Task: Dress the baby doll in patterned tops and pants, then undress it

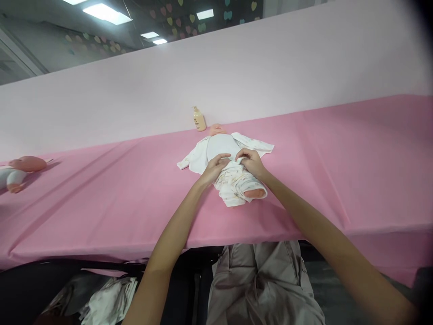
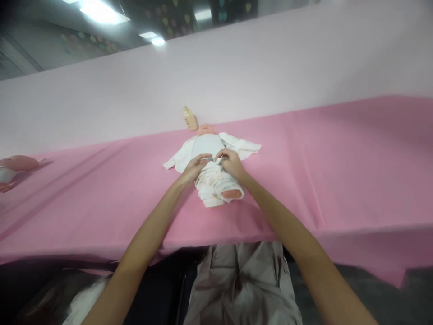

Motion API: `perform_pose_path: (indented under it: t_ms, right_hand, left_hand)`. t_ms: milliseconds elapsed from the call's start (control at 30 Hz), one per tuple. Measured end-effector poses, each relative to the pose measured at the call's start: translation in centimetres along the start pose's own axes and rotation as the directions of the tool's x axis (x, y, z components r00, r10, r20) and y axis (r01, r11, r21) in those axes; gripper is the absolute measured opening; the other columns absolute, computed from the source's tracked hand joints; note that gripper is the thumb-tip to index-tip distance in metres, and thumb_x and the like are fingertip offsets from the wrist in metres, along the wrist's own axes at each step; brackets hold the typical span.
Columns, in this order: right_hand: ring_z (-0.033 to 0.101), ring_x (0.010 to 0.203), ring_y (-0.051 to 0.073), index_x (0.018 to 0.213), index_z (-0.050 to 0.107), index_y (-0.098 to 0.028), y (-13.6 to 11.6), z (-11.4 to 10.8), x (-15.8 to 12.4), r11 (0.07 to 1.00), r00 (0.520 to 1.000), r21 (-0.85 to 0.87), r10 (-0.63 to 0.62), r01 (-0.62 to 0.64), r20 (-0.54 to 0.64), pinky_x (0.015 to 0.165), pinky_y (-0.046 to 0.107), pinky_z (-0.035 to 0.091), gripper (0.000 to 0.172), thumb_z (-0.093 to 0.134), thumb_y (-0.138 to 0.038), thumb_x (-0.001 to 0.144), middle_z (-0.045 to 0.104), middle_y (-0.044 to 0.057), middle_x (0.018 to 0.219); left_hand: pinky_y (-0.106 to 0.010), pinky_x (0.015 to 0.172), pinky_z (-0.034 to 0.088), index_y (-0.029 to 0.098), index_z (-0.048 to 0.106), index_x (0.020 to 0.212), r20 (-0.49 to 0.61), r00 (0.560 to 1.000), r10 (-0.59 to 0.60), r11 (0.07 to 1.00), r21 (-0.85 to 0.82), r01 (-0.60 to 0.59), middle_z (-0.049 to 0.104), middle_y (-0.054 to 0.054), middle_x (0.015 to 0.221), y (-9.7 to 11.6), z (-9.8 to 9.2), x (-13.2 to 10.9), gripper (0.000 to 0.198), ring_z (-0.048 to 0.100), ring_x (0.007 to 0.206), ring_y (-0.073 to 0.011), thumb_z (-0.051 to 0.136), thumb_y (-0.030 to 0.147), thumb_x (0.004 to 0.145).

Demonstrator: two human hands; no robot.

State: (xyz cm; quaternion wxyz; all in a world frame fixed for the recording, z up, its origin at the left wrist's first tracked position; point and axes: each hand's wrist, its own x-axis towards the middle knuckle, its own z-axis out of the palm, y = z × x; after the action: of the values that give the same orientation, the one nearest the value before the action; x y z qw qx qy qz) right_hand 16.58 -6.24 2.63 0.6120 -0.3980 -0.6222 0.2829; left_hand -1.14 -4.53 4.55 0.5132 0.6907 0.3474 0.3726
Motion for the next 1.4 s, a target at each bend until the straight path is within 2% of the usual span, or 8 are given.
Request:
perform_pose_path:
  t_ms: [133,300,500,667,867,1067,1267,1400]
  right_hand:
    - [0.052,0.075,0.017,0.066,0.058,-0.021,0.1,0.1,-0.1,0.995,0.992,-0.013,-0.096,0.095,-0.086,0.074,0.03,0.041,0.02,0.044,-0.013,0.054,0.056,0.001,0.075]
    - [0.053,0.078,0.018,0.063,0.056,-0.021,0.3,0.0,0.1,0.999,0.987,-0.033,-0.043,0.038,-0.152,0.077,0.032,0.042,0.014,0.046,-0.015,0.054,0.055,0.001,0.075]
    - [0.054,0.078,0.017,0.08,0.065,-0.019,0.3,-1.2,0.3,0.973,0.972,0.103,0.214,-0.204,-0.099,0.069,0.028,0.042,0.027,0.061,-0.018,0.053,0.056,0.0,0.082]
    - [0.045,0.059,0.013,0.064,0.06,-0.018,0.8,-1.9,0.4,0.951,0.952,-0.091,0.301,-0.296,0.053,0.056,0.026,0.033,0.011,0.061,-0.021,0.054,0.05,-0.003,0.06]
    - [0.036,0.055,0.012,0.05,0.045,-0.019,1.9,-1.9,0.3,0.954,0.953,-0.2,0.255,-0.221,0.161,0.055,0.027,0.026,0.02,0.057,-0.031,0.061,0.039,-0.005,0.05]
    - [0.034,0.052,0.011,0.045,0.042,-0.02,3.6,-2.8,2.0,0.941,0.943,-0.193,0.306,-0.278,0.134,0.055,0.028,0.025,0.028,0.057,-0.038,0.06,0.037,-0.005,0.046]
    - [0.039,0.06,0.014,0.054,0.048,-0.02,5.1,-2.7,6.1,0.947,0.958,-0.225,0.262,-0.231,0.115,0.061,0.029,0.028,0.025,0.058,-0.04,0.064,0.044,-0.003,0.057]
    - [0.045,0.071,0.018,0.061,0.049,-0.021,6.1,-2.0,8.1,0.912,0.991,-0.406,0.107,-0.063,0.086,0.068,0.031,0.032,0.02,0.053,-0.036,0.073,0.052,0.001,0.069]
  left_hand:
    - [-0.028,0.079,0.047,0.016,0.067,0.101,0.223,0.973,0.063,0.994,0.074,-0.082,0.069,-0.006,0.095,0.4,0.1,-0.3,0.03,0.062,0.086,-0.0165,0.063,0.034,0.077]
    - [-0.024,0.064,0.041,0.015,0.064,0.085,0.069,0.98,0.187,0.952,0.232,-0.198,0.061,0.0,0.074,0.1,0.5,-0.4,0.017,0.053,0.068,-0.0117,0.064,0.027,0.072]
    - [-0.024,0.048,0.028,0.017,0.055,0.062,0.235,0.969,-0.074,0.961,0.277,0.006,0.046,0.003,0.052,0.5,-2.2,-0.6,0.033,0.038,0.049,-0.0096,0.062,0.045,0.077]
    - [-0.028,0.053,0.031,0.019,0.042,0.046,0.011,0.989,-0.15,0.941,0.309,0.139,0.043,0.002,0.047,-0.8,-5.3,0.3,0.05,0.037,0.049,-0.0112,0.064,0.054,0.073]
    - [-0.027,0.055,0.032,0.018,0.05,0.051,0.097,0.983,-0.155,0.982,0.119,0.143,0.047,0.001,0.053,-2.8,-6.5,0.9,0.033,0.038,0.053,-0.0116,0.06,0.04,0.073]
    - [-0.026,0.055,0.033,0.015,0.057,0.06,0.023,0.984,-0.177,0.984,-0.016,0.178,0.052,0.0,0.059,-4.1,-7.6,1.5,0.023,0.046,0.057,-0.0121,0.063,0.037,0.066]
    - [-0.026,0.061,0.034,0.016,0.059,0.066,-0.08,0.991,-0.108,0.983,0.138,0.118,0.054,0.001,0.064,-3.7,-8.4,3.6,0.033,0.048,0.062,-0.012,0.065,0.048,0.07]
    - [-0.026,0.06,0.033,0.018,0.054,0.068,-0.149,0.989,0.013,0.95,0.311,0.034,0.048,0.003,0.063,-3.6,-8.2,5.1,0.033,0.043,0.06,-0.0113,0.057,0.049,0.078]
